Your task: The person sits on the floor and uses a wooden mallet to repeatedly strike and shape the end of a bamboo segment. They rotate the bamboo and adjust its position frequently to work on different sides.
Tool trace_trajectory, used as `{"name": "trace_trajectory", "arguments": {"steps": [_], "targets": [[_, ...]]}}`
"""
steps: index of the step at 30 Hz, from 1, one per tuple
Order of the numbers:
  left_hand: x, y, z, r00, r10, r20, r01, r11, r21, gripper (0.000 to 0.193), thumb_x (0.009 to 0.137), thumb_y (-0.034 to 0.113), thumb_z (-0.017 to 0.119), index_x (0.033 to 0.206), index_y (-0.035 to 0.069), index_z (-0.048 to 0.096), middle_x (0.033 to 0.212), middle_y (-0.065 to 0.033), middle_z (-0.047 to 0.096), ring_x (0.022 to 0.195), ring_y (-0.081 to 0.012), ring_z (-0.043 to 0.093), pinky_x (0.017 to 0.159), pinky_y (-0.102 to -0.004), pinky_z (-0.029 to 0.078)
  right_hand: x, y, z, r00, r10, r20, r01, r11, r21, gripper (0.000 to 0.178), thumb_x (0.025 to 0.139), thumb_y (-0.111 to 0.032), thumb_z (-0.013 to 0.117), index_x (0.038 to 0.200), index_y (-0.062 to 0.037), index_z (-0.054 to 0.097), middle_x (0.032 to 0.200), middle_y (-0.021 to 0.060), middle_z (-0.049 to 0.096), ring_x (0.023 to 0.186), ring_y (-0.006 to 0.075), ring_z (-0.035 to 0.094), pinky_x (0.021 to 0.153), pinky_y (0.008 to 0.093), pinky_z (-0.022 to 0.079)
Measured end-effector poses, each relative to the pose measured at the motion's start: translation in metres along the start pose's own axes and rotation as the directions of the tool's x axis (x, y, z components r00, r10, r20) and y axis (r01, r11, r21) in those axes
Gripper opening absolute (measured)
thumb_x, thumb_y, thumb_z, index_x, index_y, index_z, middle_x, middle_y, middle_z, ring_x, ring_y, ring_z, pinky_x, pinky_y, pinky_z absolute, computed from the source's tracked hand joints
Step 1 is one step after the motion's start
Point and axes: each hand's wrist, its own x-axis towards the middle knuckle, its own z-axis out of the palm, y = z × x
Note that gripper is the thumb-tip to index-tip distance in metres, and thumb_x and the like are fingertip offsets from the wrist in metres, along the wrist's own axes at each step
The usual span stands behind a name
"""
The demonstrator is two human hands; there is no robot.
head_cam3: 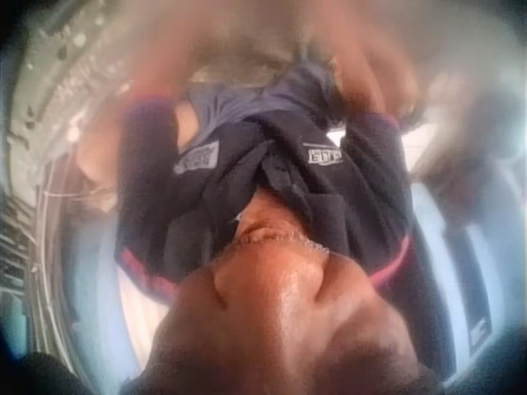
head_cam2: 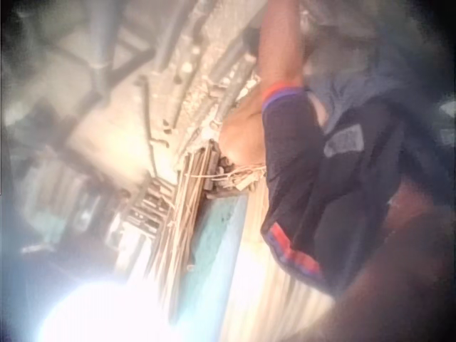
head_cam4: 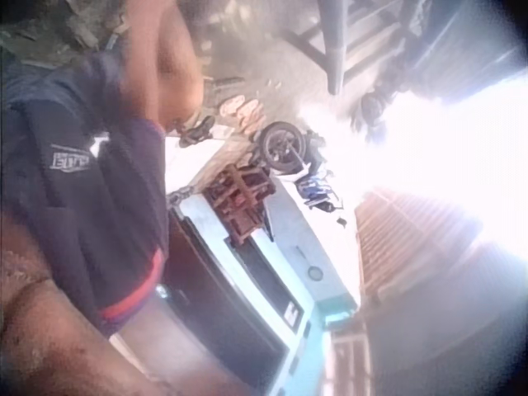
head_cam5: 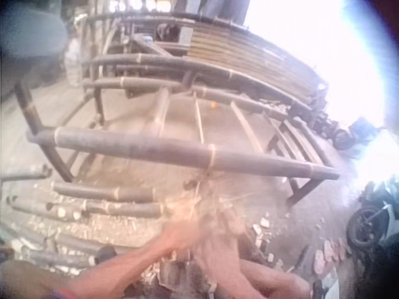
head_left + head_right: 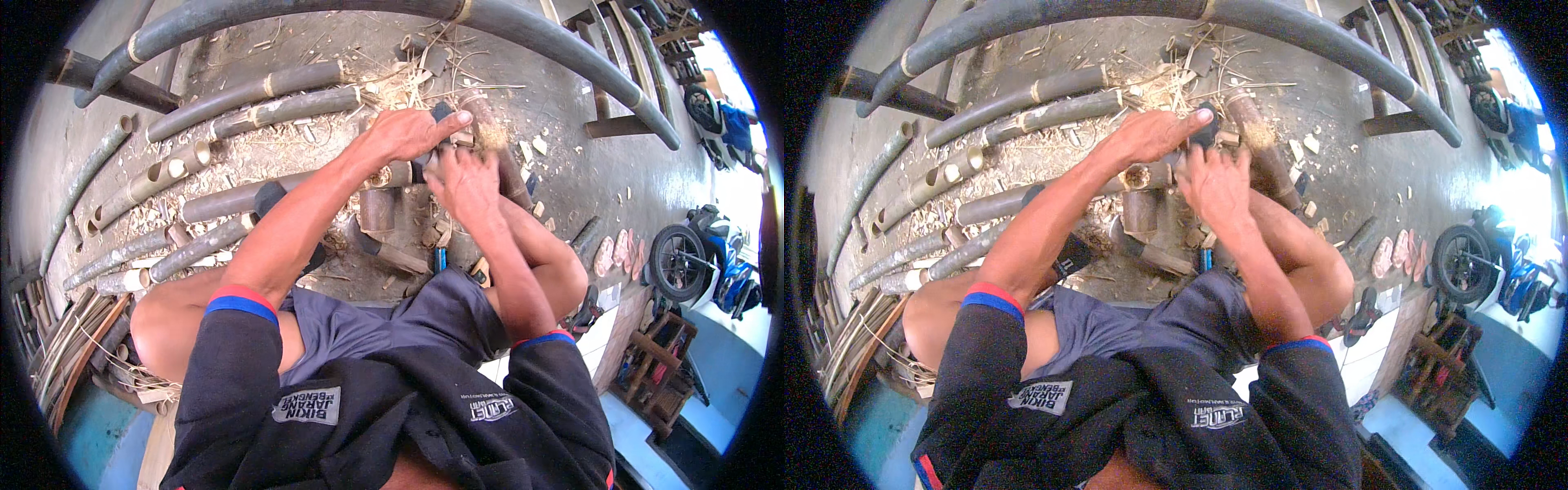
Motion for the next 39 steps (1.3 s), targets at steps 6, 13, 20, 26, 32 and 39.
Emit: {"name": "trace_trajectory", "arguments": {"steps": [6,13,20,26,32,39], "targets": [[-0.029,-0.105,0.021,0.824,-0.037,-0.565,-0.07,0.984,-0.165,0.078,0.094,0.074,0.04,0.121,0.008,0.073,0.109,-0.0254,0.072,0.112,-0.0416,0.065,0.101,-0.0445,0.048,-0.067,-0.09,0.112,0.787,0.277,0.551,-0.521,-0.18,0.835,0.027,0.085,-0.019,0.072,0.102,-0.0021,0.061,0.085,0.0079,0.066,0.067,0.0174,0.064,0.061,0.0366,0.053],[-0.087,-0.17,0.089,0.943,-0.075,-0.324,0.239,0.83,0.504,0.075,0.075,0.042,0.083,0.139,0.013,0.054,0.128,-0.0116,0.063,0.122,-0.0324,0.057,0.099,-0.0565,0.042,-0.067,-0.148,0.19,0.666,0.604,0.439,-0.612,0.105,0.784,0.039,0.083,-0.022,0.069,0.113,0.0015,0.059,0.081,0.0108,0.066,0.062,0.0184,0.064,0.058,0.0367,0.054],[-0.086,-0.171,0.09,0.949,-0.06,-0.311,0.219,0.834,0.507,0.069,0.073,0.035,0.086,0.13,0.011,0.056,0.118,-0.0104,0.063,0.117,-0.0317,0.057,0.096,-0.0541,0.042,-0.027,-0.042,0.135,0.794,0.227,0.565,-0.532,0.709,0.463,0.051,0.079,-0.032,0.07,0.114,0.0043,0.066,0.095,0.0291,0.072,0.088,0.0391,0.072,0.084,0.045,0.056],[-0.086,-0.175,0.09,0.948,-0.1,-0.303,0.252,0.815,0.521,0.072,0.073,0.041,0.086,0.133,0.014,0.055,0.124,-0.0111,0.061,0.12,-0.0326,0.057,0.099,-0.0565,0.042,-0.017,-0.012,0.097,0.816,0.009,0.578,-0.352,0.801,0.484,0.054,0.082,-0.04,0.074,0.116,0.0012,0.065,0.093,0.0259,0.071,0.086,0.0374,0.07,0.079,0.0474,0.054],[-0.086,-0.17,0.088,0.941,-0.104,-0.322,0.258,0.837,0.483,0.069,0.074,0.037,0.086,0.132,0.013,0.057,0.124,-0.0093,0.063,0.121,-0.0312,0.057,0.102,-0.0548,0.039,-0.102,-0.033,0.106,0.784,0.113,0.61,-0.434,0.803,0.408,0.057,0.081,-0.039,0.075,0.118,0.0021,0.06,0.103,0.0309,0.07,0.103,0.0463,0.067,0.088,0.0511,0.053],[-0.089,-0.173,0.089,0.933,-0.117,-0.34,0.267,0.86,0.436,0.071,0.073,0.037,0.087,0.133,0.014,0.058,0.123,-0.0096,0.063,0.122,-0.0322,0.056,0.104,-0.0568,0.038,-0.115,-0.009,0.172,0.738,0.135,0.661,-0.391,0.884,0.256,0.056,0.082,-0.034,0.076,0.119,0.0041,0.059,0.106,0.0331,0.069,0.104,0.0479,0.067,0.091,0.0534,0.053]]}}
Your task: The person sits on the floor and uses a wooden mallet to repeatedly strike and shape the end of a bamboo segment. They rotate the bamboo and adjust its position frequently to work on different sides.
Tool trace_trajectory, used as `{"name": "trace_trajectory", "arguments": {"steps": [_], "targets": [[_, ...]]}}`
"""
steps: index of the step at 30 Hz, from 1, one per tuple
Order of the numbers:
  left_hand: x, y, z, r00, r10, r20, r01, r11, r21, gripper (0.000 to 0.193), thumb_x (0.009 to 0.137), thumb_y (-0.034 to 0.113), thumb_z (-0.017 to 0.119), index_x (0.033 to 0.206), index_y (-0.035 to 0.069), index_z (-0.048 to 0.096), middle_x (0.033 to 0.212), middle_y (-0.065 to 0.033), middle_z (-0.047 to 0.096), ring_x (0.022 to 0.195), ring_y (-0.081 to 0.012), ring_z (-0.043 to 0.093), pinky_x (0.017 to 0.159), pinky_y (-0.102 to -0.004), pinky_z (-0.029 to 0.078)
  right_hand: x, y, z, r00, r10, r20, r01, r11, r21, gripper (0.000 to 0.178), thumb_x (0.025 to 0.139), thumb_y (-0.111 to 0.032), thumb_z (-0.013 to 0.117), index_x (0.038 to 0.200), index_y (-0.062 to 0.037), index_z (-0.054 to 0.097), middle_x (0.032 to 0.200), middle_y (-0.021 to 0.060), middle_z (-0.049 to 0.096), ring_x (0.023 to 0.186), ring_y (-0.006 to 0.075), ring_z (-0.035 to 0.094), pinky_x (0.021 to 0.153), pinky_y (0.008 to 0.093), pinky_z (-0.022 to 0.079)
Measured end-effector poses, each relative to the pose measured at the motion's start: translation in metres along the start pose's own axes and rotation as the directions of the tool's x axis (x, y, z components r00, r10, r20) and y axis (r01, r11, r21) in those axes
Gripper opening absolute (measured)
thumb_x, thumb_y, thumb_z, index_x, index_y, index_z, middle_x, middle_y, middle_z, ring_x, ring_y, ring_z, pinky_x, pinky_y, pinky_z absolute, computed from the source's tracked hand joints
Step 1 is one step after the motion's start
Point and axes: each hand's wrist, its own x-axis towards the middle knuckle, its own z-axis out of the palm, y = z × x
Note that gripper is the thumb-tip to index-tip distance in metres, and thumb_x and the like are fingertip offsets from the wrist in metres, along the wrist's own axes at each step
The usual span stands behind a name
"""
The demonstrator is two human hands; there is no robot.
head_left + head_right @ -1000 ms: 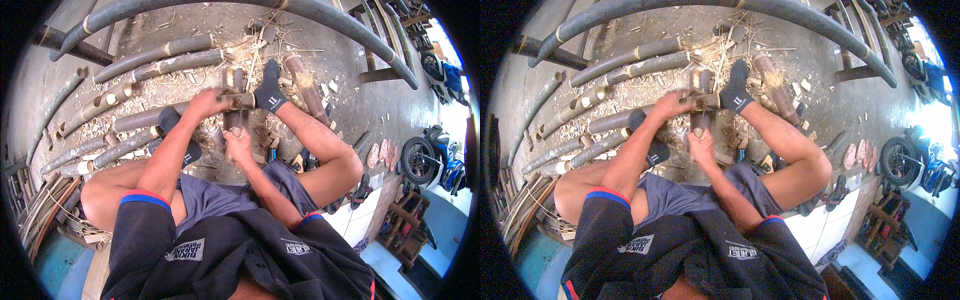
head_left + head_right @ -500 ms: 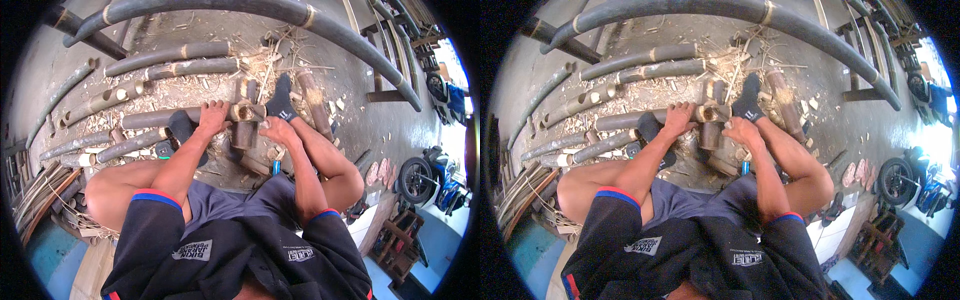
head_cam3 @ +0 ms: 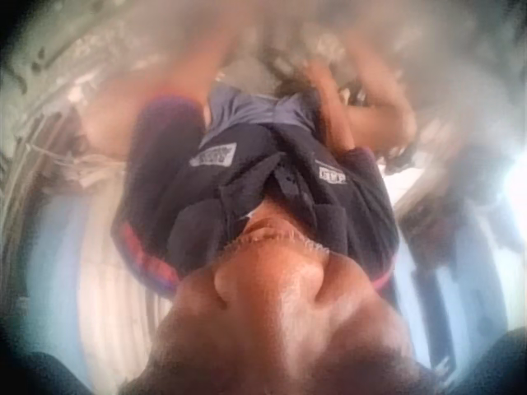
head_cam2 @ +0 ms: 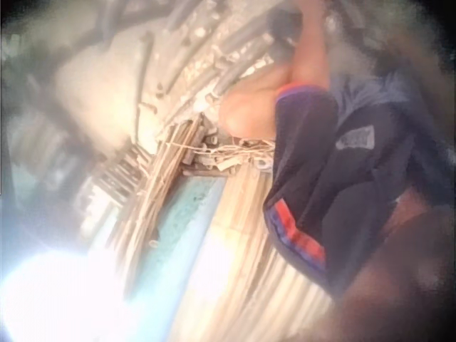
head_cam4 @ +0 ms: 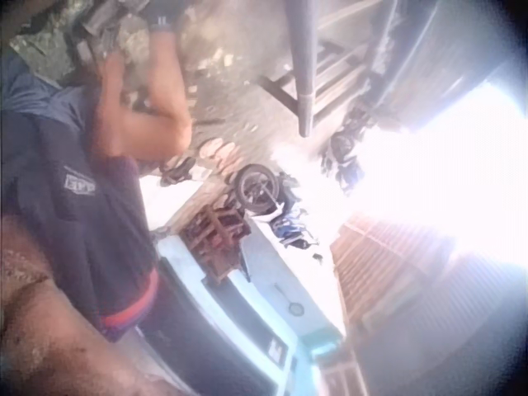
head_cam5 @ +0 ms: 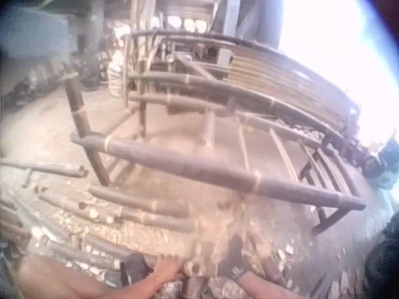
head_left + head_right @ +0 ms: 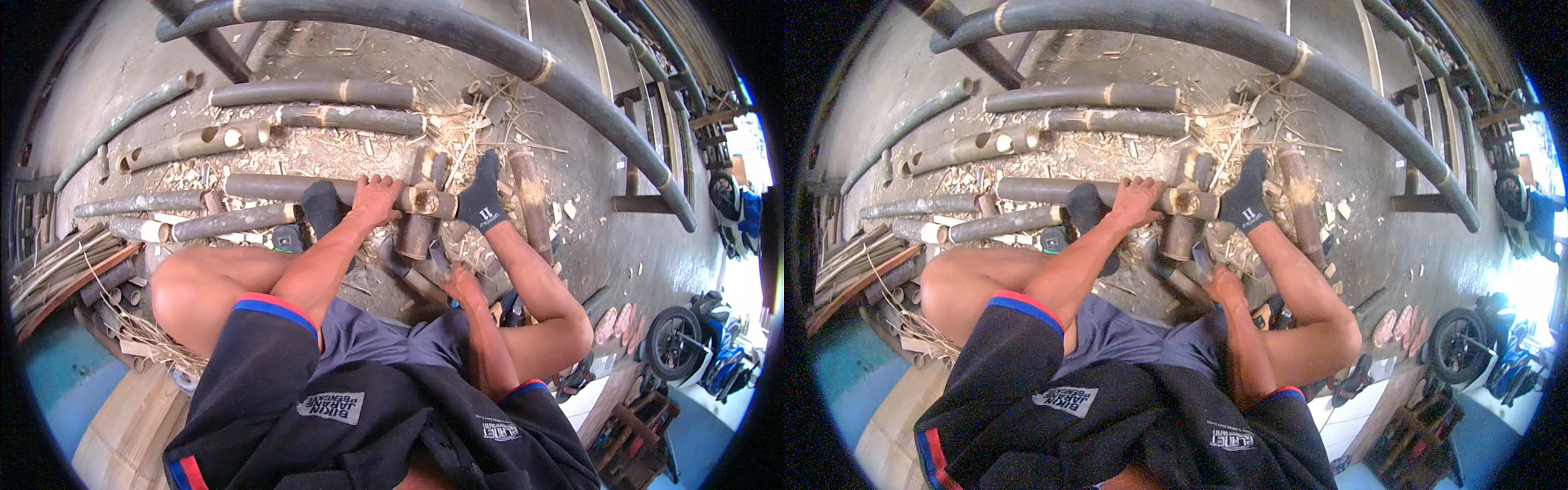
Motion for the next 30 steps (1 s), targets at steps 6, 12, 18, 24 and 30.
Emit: {"name": "trace_trajectory", "arguments": {"steps": [6,12,18,24,30], "targets": [[-0.003,0.0,0.001,0.999,-0.029,0.039,0.028,0.999,0.02,0.073,0.073,0.039,0.087,0.134,0.014,0.058,0.128,-0.0102,0.063,0.127,-0.0327,0.055,0.109,-0.0599,0.037,0.01,-0.02,0.0,0.998,0.029,-0.061,-0.033,0.996,-0.077,0.055,0.082,-0.034,0.076,0.123,-0.0006,0.059,0.106,0.0305,0.07,0.104,0.0464,0.068,0.091,0.0537,0.054],[0.006,0.001,-0.001,0.997,-0.024,0.07,0.024,1.0,0.003,0.075,0.071,0.043,0.087,0.134,0.013,0.058,0.127,-0.01,0.064,0.126,-0.0322,0.055,0.107,-0.0589,0.037,0.012,-0.016,0.002,0.99,0.077,-0.122,-0.09,0.99,-0.111,0.049,0.084,-0.033,0.072,0.123,-0.0045,0.062,0.113,0.0279,0.069,0.106,0.0434,0.068,0.093,0.0525,0.054],[0.019,0.002,-0.005,0.983,-0.025,0.18,0.027,1.0,-0.01,0.08,0.073,0.054,0.083,0.136,0.011,0.058,0.127,-0.0125,0.065,0.129,-0.0331,0.054,0.107,-0.0604,0.037,0.004,-0.013,-0.006,0.937,0.019,-0.349,-0.052,0.995,-0.086,0.042,0.086,-0.029,0.07,0.119,-0.0036,0.065,0.12,0.0259,0.066,0.109,0.0457,0.065,0.095,0.0526,0.053],[0.048,-0.038,-0.016,0.96,-0.017,-0.279,-0.028,0.987,-0.159,0.07,0.086,0.052,0.073,0.138,0.008,0.056,0.146,-0.0181,0.046,0.137,-0.0366,0.044,0.111,-0.0515,0.041,-0.024,-0.062,-0.07,0.934,-0.119,-0.336,0.185,0.968,0.172,0.043,0.091,-0.029,0.069,0.124,-0.0025,0.062,0.105,0.0278,0.07,0.098,0.0447,0.068,0.087,0.0518,0.054],[0.088,-0.09,-0.041,0.908,-0.141,-0.393,0.201,0.973,0.116,0.07,0.084,0.022,0.074,0.147,0.011,0.044,0.144,-0.0151,0.046,0.14,-0.0362,0.04,0.114,-0.0539,0.038,-0.058,-0.088,-0.083,0.883,-0.288,-0.371,0.395,0.883,0.254,0.037,0.093,-0.026,0.068,0.122,-0.0025,0.062,0.102,0.0279,0.069,0.092,0.0467,0.068,0.081,0.0531,0.054]]}}
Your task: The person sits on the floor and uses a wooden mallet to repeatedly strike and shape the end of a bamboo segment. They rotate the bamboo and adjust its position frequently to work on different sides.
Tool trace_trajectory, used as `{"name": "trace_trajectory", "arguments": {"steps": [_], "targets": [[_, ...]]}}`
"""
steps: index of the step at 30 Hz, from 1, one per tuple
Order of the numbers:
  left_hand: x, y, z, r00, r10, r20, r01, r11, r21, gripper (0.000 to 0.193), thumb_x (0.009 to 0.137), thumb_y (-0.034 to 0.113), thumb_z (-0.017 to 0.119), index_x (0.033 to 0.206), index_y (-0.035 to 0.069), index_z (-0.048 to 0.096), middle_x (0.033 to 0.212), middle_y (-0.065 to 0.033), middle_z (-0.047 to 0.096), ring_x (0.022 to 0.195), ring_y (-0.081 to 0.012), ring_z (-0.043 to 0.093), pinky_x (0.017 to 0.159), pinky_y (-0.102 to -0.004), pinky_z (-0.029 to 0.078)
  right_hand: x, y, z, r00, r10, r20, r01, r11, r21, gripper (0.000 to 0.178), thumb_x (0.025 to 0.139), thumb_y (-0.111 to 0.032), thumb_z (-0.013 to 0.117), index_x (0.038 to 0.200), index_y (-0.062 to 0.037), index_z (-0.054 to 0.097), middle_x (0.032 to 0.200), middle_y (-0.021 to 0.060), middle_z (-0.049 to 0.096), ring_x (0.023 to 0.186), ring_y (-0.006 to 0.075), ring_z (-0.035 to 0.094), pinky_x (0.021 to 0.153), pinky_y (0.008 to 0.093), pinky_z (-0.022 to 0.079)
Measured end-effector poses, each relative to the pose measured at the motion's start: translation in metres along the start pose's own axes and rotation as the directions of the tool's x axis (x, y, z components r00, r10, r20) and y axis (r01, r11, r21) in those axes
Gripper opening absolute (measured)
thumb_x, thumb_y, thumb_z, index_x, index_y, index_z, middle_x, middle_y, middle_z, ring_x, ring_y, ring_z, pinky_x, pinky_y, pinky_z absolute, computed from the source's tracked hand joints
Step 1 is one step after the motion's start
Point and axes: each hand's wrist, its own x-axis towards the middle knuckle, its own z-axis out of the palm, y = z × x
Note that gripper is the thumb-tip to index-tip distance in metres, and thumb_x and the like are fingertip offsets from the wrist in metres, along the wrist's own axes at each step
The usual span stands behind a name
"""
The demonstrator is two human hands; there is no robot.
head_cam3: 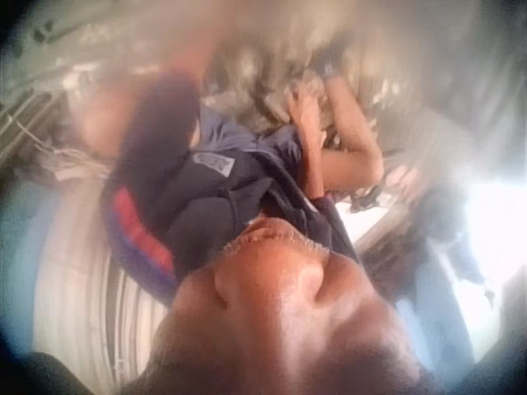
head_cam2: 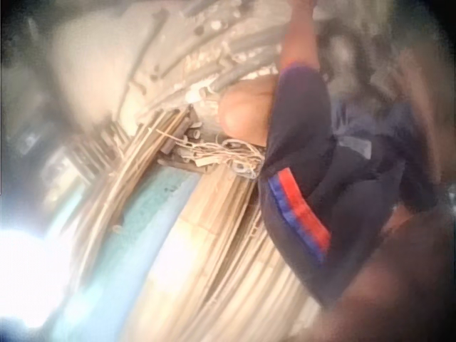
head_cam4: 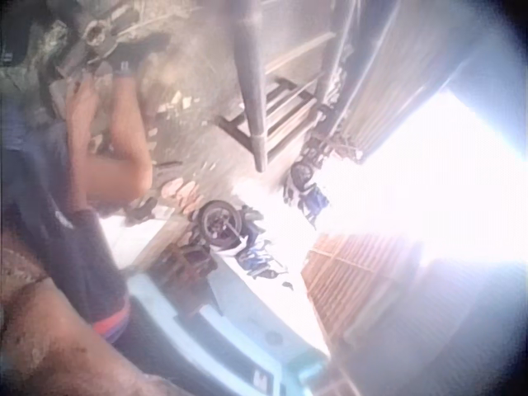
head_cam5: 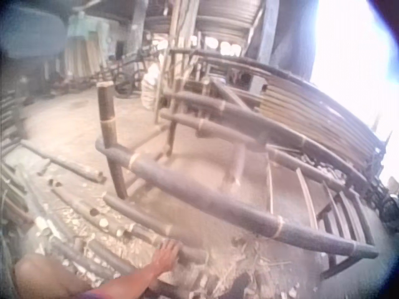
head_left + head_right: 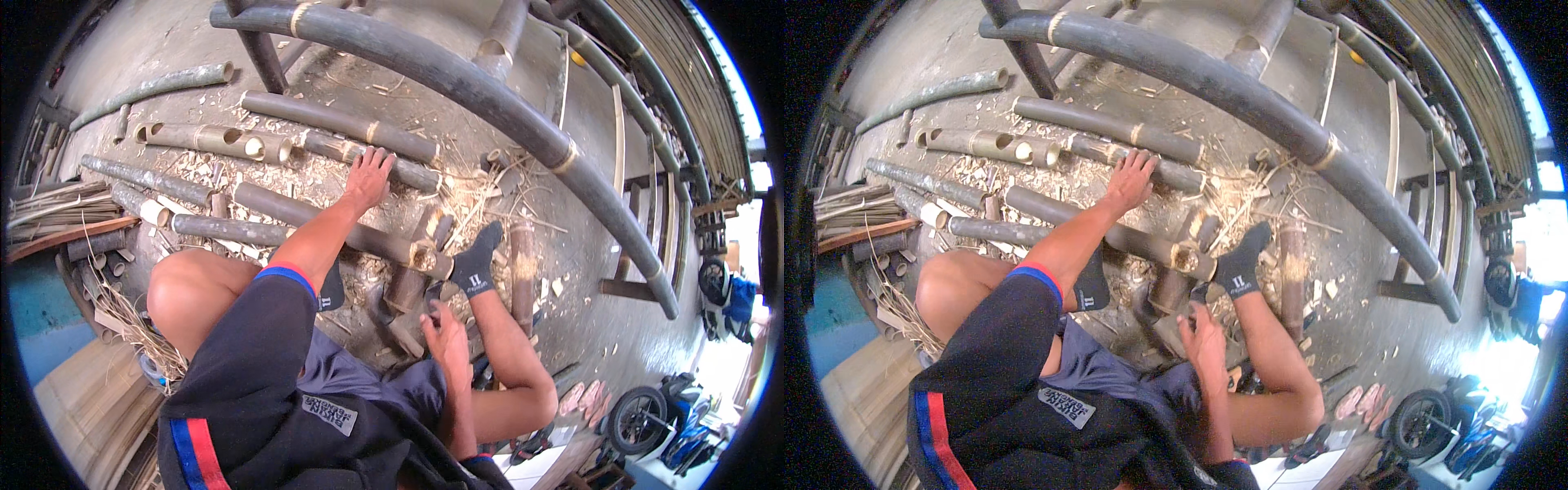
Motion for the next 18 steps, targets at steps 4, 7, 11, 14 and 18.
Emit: {"name": "trace_trajectory", "arguments": {"steps": [4,7,11,14,18], "targets": [[0.017,0.004,-0.005,0.961,-0.02,0.276,-0.052,0.967,0.25,0.072,0.083,0.025,0.073,0.147,0.008,0.044,0.146,-0.0162,0.045,0.142,-0.0321,0.038,0.116,-0.0557,0.033,-0.016,0.011,0.014,0.993,0.066,0.099,-0.054,0.991,-0.119,0.041,0.094,-0.024,0.069,0.126,-0.0005,0.061,0.1,0.0281,0.071,0.094,0.0447,0.069,0.082,0.0493,0.055],[0.01,-0.001,-0.01,0.951,-0.014,0.31,-0.068,0.965,0.252,0.081,0.078,0.034,0.08,0.144,0.003,0.045,0.139,-0.0177,0.052,0.135,-0.0321,0.047,0.119,-0.0561,0.029,-0.026,0.015,0.025,0.98,0.092,0.176,-0.052,0.974,-0.22,0.04,0.093,-0.026,0.069,0.123,-0.0001,0.061,0.1,0.0295,0.07,0.096,0.0473,0.067,0.082,0.0514,0.054],[-0.003,-0.014,-0.018,0.983,0.052,0.176,-0.06,0.997,0.038,0.065,0.074,0.033,0.084,0.123,0.007,0.052,0.115,-0.0161,0.064,0.109,-0.0363,0.065,0.108,-0.0524,0.042,-0.031,0.014,0.029,0.995,-0.043,0.089,0.057,0.986,-0.157,0.035,0.093,-0.027,0.069,0.114,0.0008,0.063,0.096,0.0299,0.069,0.093,0.049,0.067,0.08,0.0535,0.054],[0.0,0.004,-0.063,0.988,0.145,-0.055,-0.154,0.957,-0.248,0.065,0.073,0.038,0.086,0.12,0.007,0.054,0.116,-0.0193,0.064,0.105,-0.0401,0.065,0.085,-0.0453,0.057,-0.028,0.016,0.029,0.997,-0.026,0.078,0.038,0.987,-0.154,0.035,0.092,-0.027,0.069,0.111,0.0013,0.063,0.096,0.0305,0.069,0.09,0.0497,0.066,0.078,0.0545,0.054],[-0.004,0.041,-0.137,0.915,-0.024,-0.402,-0.165,0.888,-0.429,0.067,0.075,0.049,0.086,0.117,0.007,0.055,0.107,-0.0177,0.068,0.092,-0.0349,0.069,0.079,-0.0443,0.056,-0.019,0.012,0.038,0.997,0.006,0.071,0.007,0.984,-0.179,0.037,0.091,-0.031,0.069,0.111,-0.0003,0.061,0.09,0.0299,0.069,0.087,0.0502,0.066,0.076,0.0568,0.053]]}}
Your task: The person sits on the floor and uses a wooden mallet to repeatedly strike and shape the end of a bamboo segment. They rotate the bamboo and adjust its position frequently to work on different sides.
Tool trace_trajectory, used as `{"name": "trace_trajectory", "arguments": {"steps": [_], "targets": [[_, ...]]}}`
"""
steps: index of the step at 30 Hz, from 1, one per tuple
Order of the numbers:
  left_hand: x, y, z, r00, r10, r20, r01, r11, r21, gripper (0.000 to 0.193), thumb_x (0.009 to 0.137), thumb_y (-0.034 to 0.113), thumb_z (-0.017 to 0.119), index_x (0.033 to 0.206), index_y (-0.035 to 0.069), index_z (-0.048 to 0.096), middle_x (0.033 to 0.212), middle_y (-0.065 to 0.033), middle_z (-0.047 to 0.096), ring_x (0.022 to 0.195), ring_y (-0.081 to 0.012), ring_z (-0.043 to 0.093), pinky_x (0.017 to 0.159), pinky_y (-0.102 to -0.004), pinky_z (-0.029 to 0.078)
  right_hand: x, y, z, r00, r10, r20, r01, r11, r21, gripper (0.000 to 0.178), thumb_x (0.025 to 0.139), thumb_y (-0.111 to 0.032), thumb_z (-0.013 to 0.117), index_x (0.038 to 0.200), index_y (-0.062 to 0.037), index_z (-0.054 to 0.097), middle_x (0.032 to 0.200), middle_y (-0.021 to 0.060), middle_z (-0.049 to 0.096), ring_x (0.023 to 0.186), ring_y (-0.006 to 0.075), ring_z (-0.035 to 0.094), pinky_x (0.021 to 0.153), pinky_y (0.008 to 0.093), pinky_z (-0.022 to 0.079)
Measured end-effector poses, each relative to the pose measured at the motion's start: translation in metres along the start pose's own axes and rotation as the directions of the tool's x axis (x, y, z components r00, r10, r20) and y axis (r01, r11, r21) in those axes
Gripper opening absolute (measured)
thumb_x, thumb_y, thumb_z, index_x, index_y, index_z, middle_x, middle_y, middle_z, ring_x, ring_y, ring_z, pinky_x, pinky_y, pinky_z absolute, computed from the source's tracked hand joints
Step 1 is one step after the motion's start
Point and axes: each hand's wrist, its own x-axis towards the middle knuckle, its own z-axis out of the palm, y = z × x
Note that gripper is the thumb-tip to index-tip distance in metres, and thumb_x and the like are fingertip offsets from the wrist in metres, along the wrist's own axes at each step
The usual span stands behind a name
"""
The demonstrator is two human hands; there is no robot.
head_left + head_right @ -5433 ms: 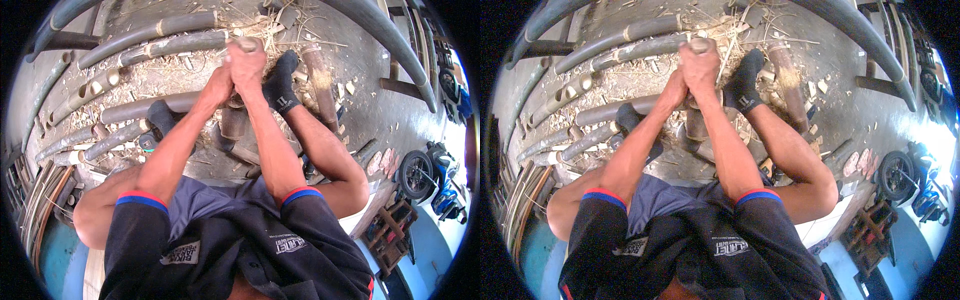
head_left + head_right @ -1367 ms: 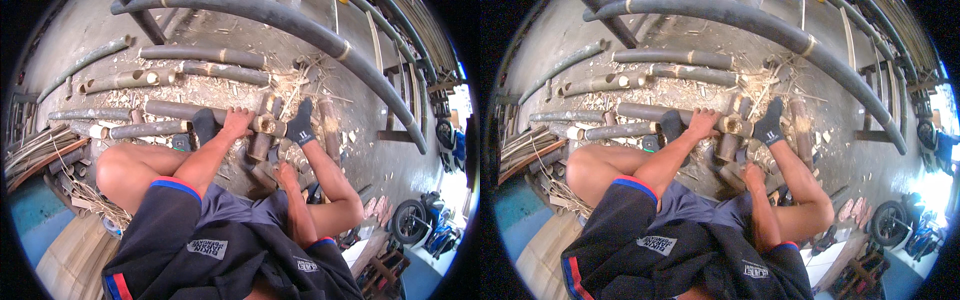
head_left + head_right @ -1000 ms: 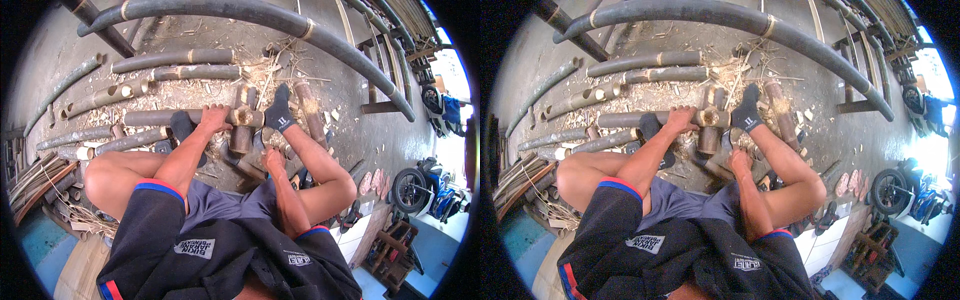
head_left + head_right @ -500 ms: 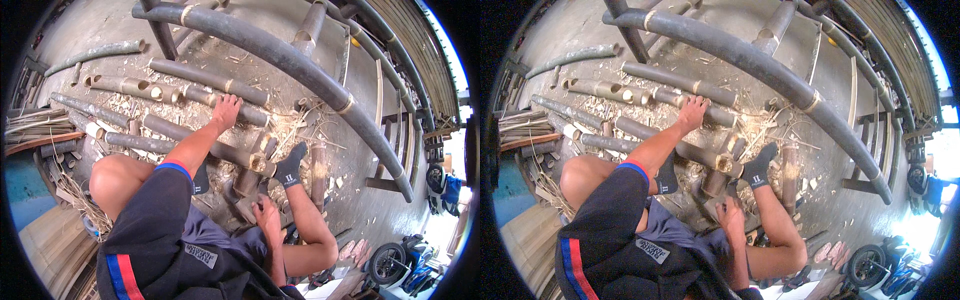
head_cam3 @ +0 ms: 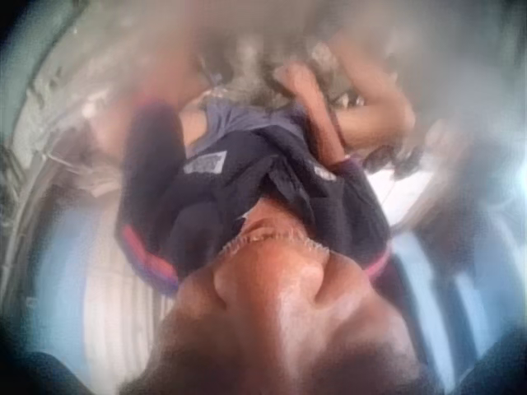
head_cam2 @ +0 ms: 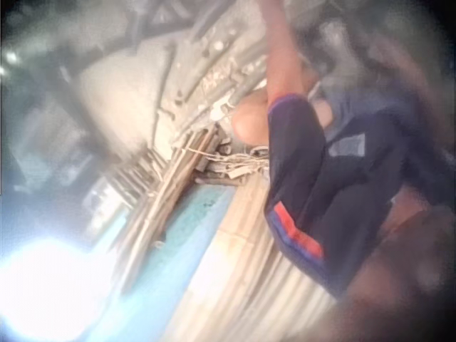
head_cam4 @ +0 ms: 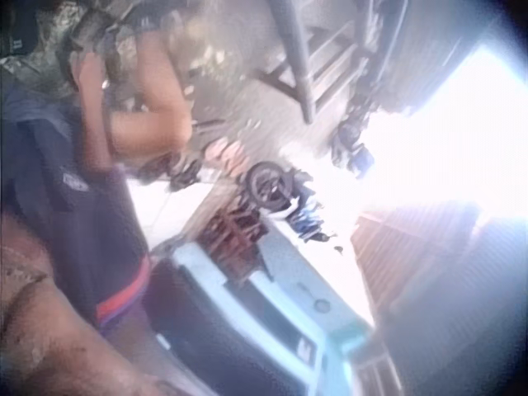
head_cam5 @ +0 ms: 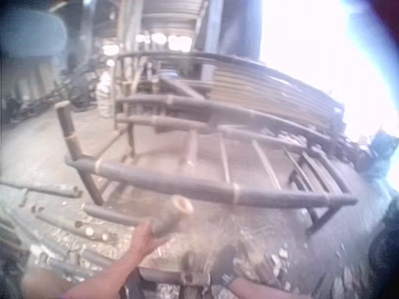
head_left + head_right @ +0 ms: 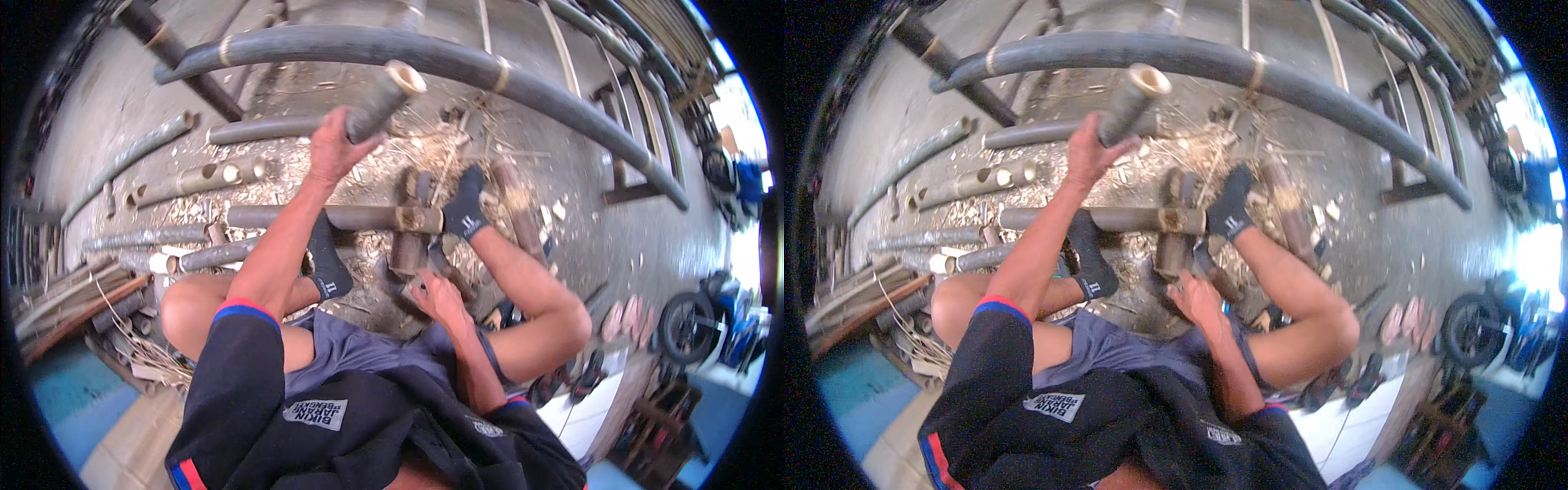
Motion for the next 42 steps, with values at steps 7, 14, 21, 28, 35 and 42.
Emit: {"name": "trace_trajectory", "arguments": {"steps": [7,14,21,28,35,42], "targets": [[-0.01,0.113,-0.008,0.978,-0.21,0.001,0.14,0.646,-0.75,0.06,0.082,0.034,0.087,0.12,0.002,0.052,0.101,-0.0094,0.066,0.089,-0.0165,0.065,0.083,-0.0332,0.054,-0.014,0.017,0.023,0.999,0.015,-0.042,-0.01,0.994,0.109,0.038,0.09,-0.032,0.069,0.112,-0.0019,0.062,0.091,0.0295,0.07,0.09,0.0499,0.067,0.078,0.0563,0.053],[-0.064,0.118,0.023,0.956,-0.293,-0.017,0.182,0.637,-0.749,0.061,0.082,0.023,0.088,0.126,0.003,0.05,0.109,-0.0058,0.062,0.099,-0.0159,0.06,0.091,-0.0321,0.05,-0.022,0.022,0.017,0.995,0.097,-0.04,-0.094,0.994,0.063,0.038,0.091,-0.034,0.068,0.106,0.0002,0.062,0.093,0.0297,0.069,0.094,0.0485,0.067,0.081,0.0558,0.053],[-0.08,0.124,0.023,0.962,-0.272,0.006,0.196,0.676,-0.71,0.073,0.082,0.025,0.088,0.135,0.001,0.043,0.118,-0.0105,0.063,0.102,-0.0198,0.062,0.091,-0.0338,0.051,-0.015,0.023,0.015,0.997,0.055,-0.051,-0.052,0.996,0.072,0.037,0.091,-0.034,0.067,0.106,-0.0007,0.062,0.092,0.0301,0.07,0.09,0.0493,0.068,0.08,0.0565,0.055],[-0.069,0.148,0.016,0.979,-0.18,0.093,0.194,0.705,-0.682,0.068,0.079,0.029,0.09,0.126,-0.001,0.05,0.106,-0.0149,0.07,0.096,-0.022,0.069,0.084,-0.0361,0.055,-0.015,0.023,0.006,0.991,0.1,-0.086,-0.095,0.994,0.062,0.037,0.091,-0.035,0.066,0.105,-0.0011,0.061,0.093,0.0301,0.07,0.091,0.0498,0.067,0.082,0.0563,0.055],[-0.074,0.162,0.021,0.974,-0.195,0.117,0.226,0.766,-0.601,0.066,0.075,0.033,0.092,0.119,0.001,0.053,0.107,-0.0169,0.069,0.096,-0.0248,0.07,0.085,-0.0376,0.055,0.004,0.027,-0.04,0.967,0.053,-0.248,0.02,0.958,0.285,0.043,0.095,-0.04,0.063,0.106,0.0009,0.06,0.092,0.0313,0.068,0.091,0.0478,0.068,0.079,0.0554,0.053],[-0.075,0.155,0.026,0.988,-0.123,0.093,0.154,0.787,-0.598,0.068,0.071,0.034,0.093,0.12,0.002,0.057,0.109,-0.0157,0.068,0.098,-0.0295,0.069,0.086,-0.0405,0.054,0.01,-0.142,-0.28,0.419,-0.659,-0.625,0.521,0.738,-0.429,0.032,0.099,-0.027,0.06,0.129,-0.017,0.063,0.082,0.0164,0.067,0.08,0.0333,0.07,0.067,0.041,0.057]]}}
